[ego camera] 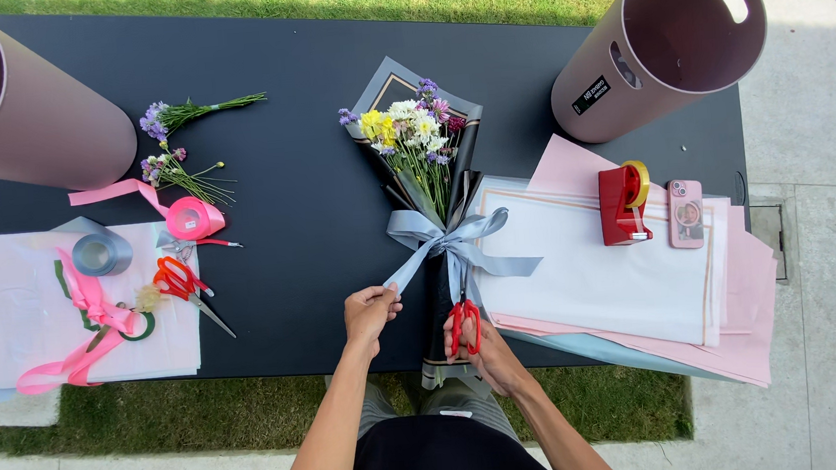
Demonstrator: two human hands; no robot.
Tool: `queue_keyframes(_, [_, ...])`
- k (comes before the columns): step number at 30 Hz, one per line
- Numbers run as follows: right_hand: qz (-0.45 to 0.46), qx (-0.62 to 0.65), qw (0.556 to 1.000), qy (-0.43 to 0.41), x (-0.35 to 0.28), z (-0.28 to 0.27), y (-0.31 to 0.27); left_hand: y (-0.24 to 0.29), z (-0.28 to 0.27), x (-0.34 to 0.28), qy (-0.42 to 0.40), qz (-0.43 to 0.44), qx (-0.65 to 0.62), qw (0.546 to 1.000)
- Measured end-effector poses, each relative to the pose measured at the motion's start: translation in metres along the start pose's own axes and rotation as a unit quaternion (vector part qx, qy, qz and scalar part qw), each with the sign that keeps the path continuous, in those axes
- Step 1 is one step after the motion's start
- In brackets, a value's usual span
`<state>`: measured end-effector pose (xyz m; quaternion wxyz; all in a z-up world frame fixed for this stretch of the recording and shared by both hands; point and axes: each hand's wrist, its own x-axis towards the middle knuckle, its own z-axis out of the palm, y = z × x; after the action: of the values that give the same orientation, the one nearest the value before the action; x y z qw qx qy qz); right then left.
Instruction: The person wraps a bouquet of flowers in black paper, secures the paper around the stems, and ties a light blue ribbon into a bow around the base of the bouquet before trimming the ribbon ends with scissors.
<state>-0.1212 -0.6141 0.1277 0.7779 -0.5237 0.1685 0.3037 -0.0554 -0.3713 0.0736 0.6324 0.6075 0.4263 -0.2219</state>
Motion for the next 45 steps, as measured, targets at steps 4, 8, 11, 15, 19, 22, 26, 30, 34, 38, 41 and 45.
queue_keyframes(4, [0.029,-0.099,0.994,-0.020,0.024,0.020,0.037,-0.007,0.000,0.008,-0.008,-0.002,0.006,1.000])
queue_keyframes(8, [0.075,-0.108,0.991,0.004,0.037,0.029,0.059,-0.011,0.002,0.011,-0.015,-0.012,-0.015,1.000])
queue_keyframes(11, [0.094,-0.126,0.987,0.009,0.042,0.041,0.052,-0.010,0.001,0.010,-0.013,-0.007,-0.015,1.000])
queue_keyframes(15, [0.116,-0.140,0.983,0.023,0.048,0.051,0.039,-0.008,0.004,0.006,-0.015,0.005,-0.005,1.000])
queue_keyframes(19, [0.120,-0.147,0.981,0.030,0.055,0.053,0.037,-0.016,0.009,0.007,-0.001,0.017,0.008,1.000])
queue_keyframes(22, [0.128,-0.156,0.979,0.040,0.055,0.060,0.024,-0.020,0.011,0.008,0.002,0.027,0.014,1.000])
queue_keyframes(26, [0.151,-0.162,0.973,0.059,0.056,0.068,0.009,-0.029,0.014,0.016,0.000,0.042,0.024,0.999])
queue_keyframes(30, [0.155,-0.163,0.972,0.067,0.060,0.067,0.012,-0.033,0.016,0.023,0.006,0.045,0.030,0.999])
queue_keyframes(34, [0.155,-0.157,0.972,0.080,0.059,0.073,0.007,-0.034,0.016,0.026,0.010,0.043,0.037,0.998])
queue_keyframes(38, [0.145,-0.155,0.973,0.096,0.057,0.073,0.006,-0.033,0.019,0.029,0.012,0.039,0.038,0.998])
queue_keyframes(41, [0.142,-0.153,0.973,0.099,0.058,0.070,0.012,-0.037,0.019,0.032,0.011,0.033,0.032,0.999])
queue_keyframes(45, [0.138,-0.148,0.974,0.098,0.057,0.068,0.009,-0.036,0.020,0.031,0.006,0.016,0.007,1.000])
